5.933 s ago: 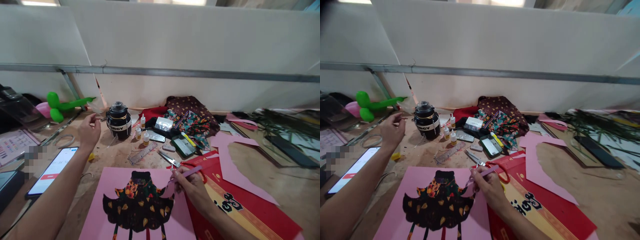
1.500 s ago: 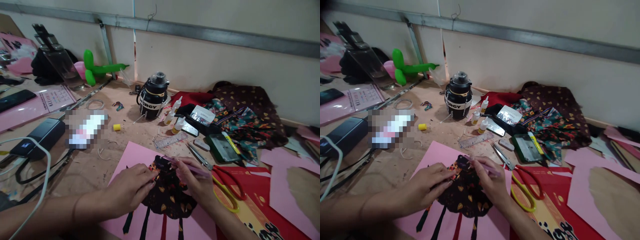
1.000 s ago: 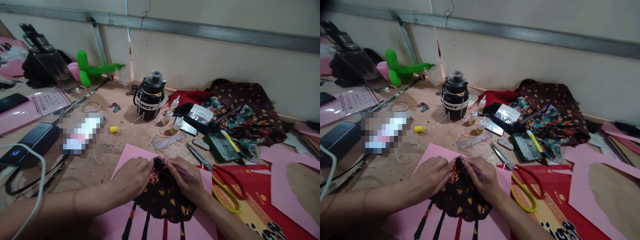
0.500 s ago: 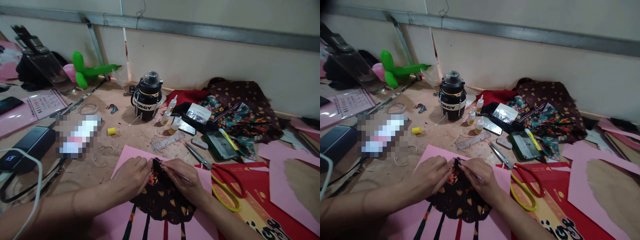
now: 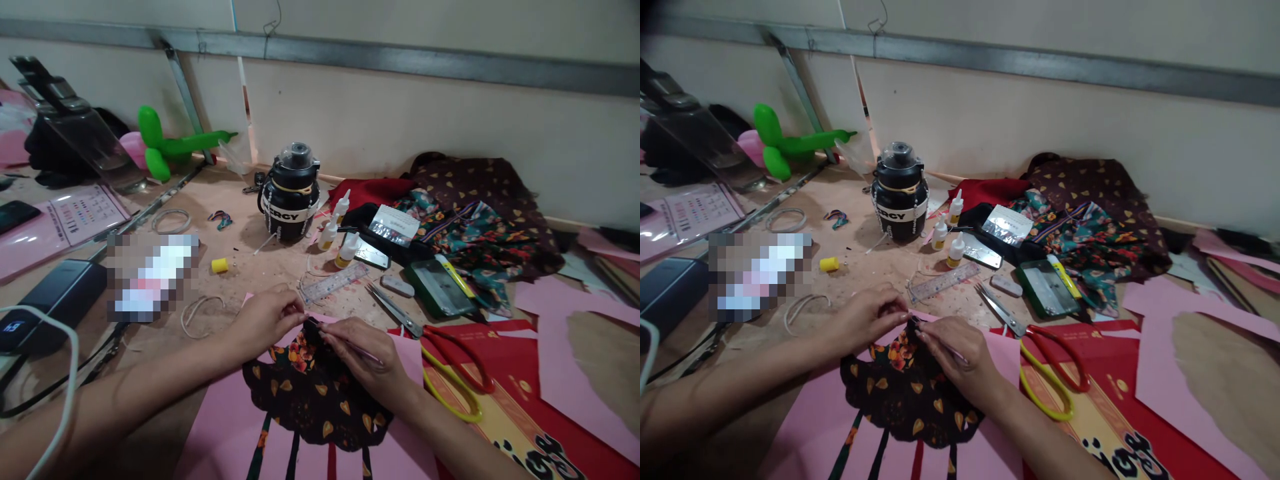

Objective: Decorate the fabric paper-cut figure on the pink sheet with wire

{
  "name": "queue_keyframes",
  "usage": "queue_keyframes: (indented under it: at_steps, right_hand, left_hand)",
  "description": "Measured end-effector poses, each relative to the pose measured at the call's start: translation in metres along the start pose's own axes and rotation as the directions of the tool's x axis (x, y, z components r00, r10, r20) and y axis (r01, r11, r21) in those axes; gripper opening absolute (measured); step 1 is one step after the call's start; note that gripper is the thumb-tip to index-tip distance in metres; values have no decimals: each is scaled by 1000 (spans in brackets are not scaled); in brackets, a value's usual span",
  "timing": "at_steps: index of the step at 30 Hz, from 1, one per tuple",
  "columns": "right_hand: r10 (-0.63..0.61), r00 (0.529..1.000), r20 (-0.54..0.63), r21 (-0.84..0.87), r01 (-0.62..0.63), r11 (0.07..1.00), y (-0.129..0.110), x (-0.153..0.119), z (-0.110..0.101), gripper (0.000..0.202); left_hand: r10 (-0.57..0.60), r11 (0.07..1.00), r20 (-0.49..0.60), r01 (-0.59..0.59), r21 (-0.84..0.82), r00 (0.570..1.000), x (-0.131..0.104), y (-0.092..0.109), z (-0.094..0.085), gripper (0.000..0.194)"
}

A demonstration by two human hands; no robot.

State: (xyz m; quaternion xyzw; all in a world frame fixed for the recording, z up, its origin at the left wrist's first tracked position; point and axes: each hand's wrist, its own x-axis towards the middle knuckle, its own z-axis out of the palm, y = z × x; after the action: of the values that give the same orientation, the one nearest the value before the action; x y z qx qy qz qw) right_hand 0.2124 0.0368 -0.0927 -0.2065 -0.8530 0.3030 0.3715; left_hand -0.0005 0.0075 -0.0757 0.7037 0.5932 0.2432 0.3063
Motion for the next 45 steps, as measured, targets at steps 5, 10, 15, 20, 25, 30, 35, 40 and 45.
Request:
queue_keyframes:
  at_steps: [5, 10, 15, 20, 25, 30, 35, 40, 45]
  right_hand:
    - [15, 1000, 1, -1, -15, 1000, 0, 0, 0, 20]
    - [27, 1000, -5, 14, -27, 1000, -2, 2, 0, 20]
    - [182, 982, -44, 119, -176, 977, -3, 3, -2, 17]
    - [320, 945, -64, 182, -304, 935, -2, 3, -2, 14]
    - [175, 984, -30, 163, -168, 972, -1, 3, -1, 17]
    - [233, 971, -48, 199, -219, 955, -2, 4, -1, 15]
    - [339, 941, -25, 255, -321, 912, -1, 5, -1, 14]
    - [386, 923, -2, 301, -367, 880, 2, 5, -1, 13]
    - [413, 910, 21, 329, -397, 857, 2, 4, -2, 13]
  left_hand:
    - [-32, 999, 27, 32, -8, 999, 2, 0, 2, 13]
    - [-34, 999, 27, 33, 11, 999, 2, 1, 1, 14]
    - [-15, 1000, 4, 15, 26, 1000, 1, 0, 2, 12]
    - [-26, 999, 9, 26, 24, 1000, 0, -1, 4, 18]
    - [-22, 1000, 9, 22, 20, 1000, -3, 0, 2, 16]
    - [-6, 999, 35, 4, 45, 999, -5, 2, 0, 14]
    - [7, 999, 28, -8, 42, 1000, -3, 1, 2, 12]
    - [-9, 1000, 43, 10, -3, 999, 3, -5, 1, 11]
    - [-30, 999, 93, 34, -40, 995, 7, -5, -2, 11]
